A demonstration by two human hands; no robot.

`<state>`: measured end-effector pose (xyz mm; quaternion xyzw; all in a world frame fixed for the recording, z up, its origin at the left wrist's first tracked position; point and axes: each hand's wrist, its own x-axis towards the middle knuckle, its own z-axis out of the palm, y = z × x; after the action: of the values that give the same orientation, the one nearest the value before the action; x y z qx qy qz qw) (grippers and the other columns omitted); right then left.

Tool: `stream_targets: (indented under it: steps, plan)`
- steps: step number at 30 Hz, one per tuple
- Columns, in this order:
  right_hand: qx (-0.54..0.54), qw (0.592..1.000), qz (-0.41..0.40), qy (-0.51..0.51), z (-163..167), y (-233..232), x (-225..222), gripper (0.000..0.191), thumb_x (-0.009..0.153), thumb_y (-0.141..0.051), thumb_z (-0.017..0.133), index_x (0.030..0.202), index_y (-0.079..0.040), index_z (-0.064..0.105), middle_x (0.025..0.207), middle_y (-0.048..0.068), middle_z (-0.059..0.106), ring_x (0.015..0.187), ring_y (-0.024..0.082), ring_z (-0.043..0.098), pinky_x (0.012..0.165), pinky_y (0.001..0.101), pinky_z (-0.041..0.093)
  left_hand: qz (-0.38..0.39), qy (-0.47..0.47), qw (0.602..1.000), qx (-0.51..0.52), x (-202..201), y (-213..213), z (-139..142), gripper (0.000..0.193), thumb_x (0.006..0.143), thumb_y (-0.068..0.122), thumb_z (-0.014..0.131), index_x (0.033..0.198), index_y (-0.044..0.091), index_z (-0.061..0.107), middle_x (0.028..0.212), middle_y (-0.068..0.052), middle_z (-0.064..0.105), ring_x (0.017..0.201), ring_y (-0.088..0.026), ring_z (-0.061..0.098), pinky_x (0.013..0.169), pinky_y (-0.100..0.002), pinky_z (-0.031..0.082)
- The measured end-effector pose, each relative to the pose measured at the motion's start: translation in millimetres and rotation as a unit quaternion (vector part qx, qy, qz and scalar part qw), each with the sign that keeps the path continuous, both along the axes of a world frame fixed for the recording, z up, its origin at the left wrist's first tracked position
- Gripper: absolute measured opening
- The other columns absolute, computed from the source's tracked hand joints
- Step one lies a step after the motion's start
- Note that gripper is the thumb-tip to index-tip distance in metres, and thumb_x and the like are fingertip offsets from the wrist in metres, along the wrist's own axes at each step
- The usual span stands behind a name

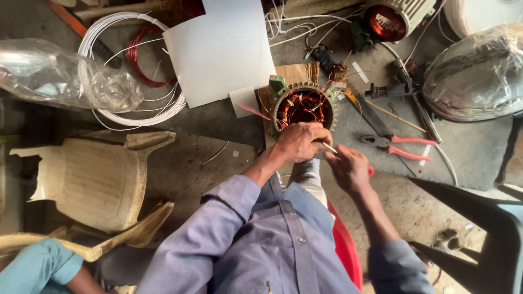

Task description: The person works on a motor stator set on the floor, cutting and trimming copper wire ends with scissors and pliers and pressing the wire ends into the stator slots by hand. They continue routing and adjusting the copper windings around the stator throughout the clip.

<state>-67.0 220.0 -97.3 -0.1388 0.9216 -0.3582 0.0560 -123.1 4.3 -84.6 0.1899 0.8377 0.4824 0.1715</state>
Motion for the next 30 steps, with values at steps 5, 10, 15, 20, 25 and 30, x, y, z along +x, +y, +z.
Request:
stream_targets:
  steps: [5,10,15,20,25,30]
  plan:
    - [0.041,0.994,0.045,0.093,26,24,-7,0.040,0.087,-0.036,0.076,0.076,-0.008,0.050,0.070,0.010,0.049,0.067,0.030,0.052,0.065,0.0429,0.041,-0.005,-0.014,1.000,0.014,-3,-5,2,0.012,0.082,0.021,0.075,0.093,0.022,0.077,0.093,-0.002,0.072,0.094,-0.024,0.072,0.081,-0.039,0.056]
    - [0.164,0.937,0.229,0.206,40,4,-57,0.038,0.078,-0.045,0.078,0.079,-0.015,0.056,0.072,0.003,0.051,0.072,0.023,0.057,0.074,0.0412,0.037,-0.015,0.002,1.000,0.012,-6,-2,1,0.016,0.082,0.019,0.075,0.097,0.021,0.076,0.097,-0.002,0.072,0.095,-0.026,0.071,0.082,-0.040,0.056]
    - [0.211,0.872,0.329,0.296,79,19,-74,0.045,0.079,-0.056,0.076,0.073,-0.018,0.053,0.072,0.003,0.050,0.073,0.022,0.056,0.076,0.0434,0.037,-0.014,-0.036,0.999,-0.009,-7,-1,8,0.014,0.081,0.018,0.074,0.094,0.022,0.077,0.095,0.000,0.073,0.093,-0.024,0.073,0.081,-0.039,0.056]
    - [0.336,0.801,0.357,0.344,89,-2,-86,0.047,0.081,-0.065,0.066,0.079,-0.019,0.057,0.078,0.001,0.051,0.079,0.020,0.057,0.080,0.0392,0.038,-0.020,-0.003,1.000,-0.002,-9,-5,10,0.026,0.075,0.015,0.074,0.100,0.019,0.074,0.098,-0.004,0.072,0.095,-0.027,0.071,0.080,-0.042,0.055]
    - [0.352,0.737,0.481,0.319,121,4,-94,0.047,0.090,-0.064,0.061,0.074,-0.021,0.052,0.074,-0.001,0.047,0.076,0.019,0.054,0.075,0.0390,0.037,-0.038,-0.013,0.999,0.024,-10,-8,6,0.015,0.081,0.021,0.073,0.095,0.020,0.076,0.098,-0.003,0.072,0.096,-0.026,0.072,0.084,-0.042,0.056]
    - [0.332,0.794,0.379,0.341,94,-7,-92,0.042,0.084,-0.060,0.063,0.077,-0.019,0.056,0.071,0.000,0.049,0.074,0.020,0.055,0.077,0.0392,0.040,-0.028,0.011,1.000,0.003,-12,-5,2,0.028,0.078,0.023,0.070,0.105,0.019,0.073,0.098,-0.006,0.070,0.094,-0.029,0.070,0.080,-0.044,0.055]
